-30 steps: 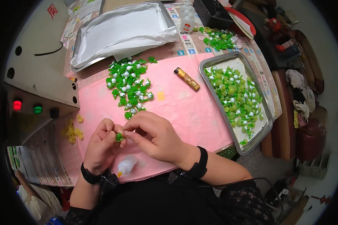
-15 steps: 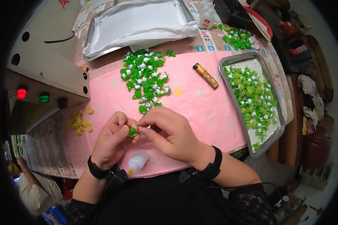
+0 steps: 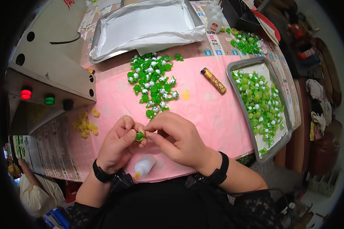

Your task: The person assembles small green and white candy pieces by applying glue from a small bottle to yellow plastic shells and attaching the candies. They repeatedly pick up shells, apply glue, and place the candies, then set the assembled pieces on a pink mat and into a metal tray.

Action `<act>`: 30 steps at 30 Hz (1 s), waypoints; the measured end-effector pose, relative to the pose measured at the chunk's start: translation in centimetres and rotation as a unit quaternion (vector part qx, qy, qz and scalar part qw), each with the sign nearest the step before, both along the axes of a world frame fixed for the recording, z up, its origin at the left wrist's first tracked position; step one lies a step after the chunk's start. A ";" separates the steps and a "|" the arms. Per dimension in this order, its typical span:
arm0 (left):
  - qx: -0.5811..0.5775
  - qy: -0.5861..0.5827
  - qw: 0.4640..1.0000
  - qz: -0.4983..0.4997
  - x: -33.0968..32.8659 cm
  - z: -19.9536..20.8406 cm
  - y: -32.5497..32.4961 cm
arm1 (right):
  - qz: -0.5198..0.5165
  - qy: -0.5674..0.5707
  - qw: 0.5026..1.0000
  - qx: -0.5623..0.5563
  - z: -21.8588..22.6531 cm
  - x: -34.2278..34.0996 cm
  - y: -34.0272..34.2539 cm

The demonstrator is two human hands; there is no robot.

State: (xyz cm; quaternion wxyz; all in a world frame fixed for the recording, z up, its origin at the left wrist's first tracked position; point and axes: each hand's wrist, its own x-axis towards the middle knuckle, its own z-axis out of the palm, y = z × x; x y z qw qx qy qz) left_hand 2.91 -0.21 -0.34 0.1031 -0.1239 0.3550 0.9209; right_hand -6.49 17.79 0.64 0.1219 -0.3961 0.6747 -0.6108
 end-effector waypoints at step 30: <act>-0.029 0.015 0.999 -0.009 0.1 0.2 0.3 | 0.025 -0.008 0.998 0.052 0.6 0.2 0.0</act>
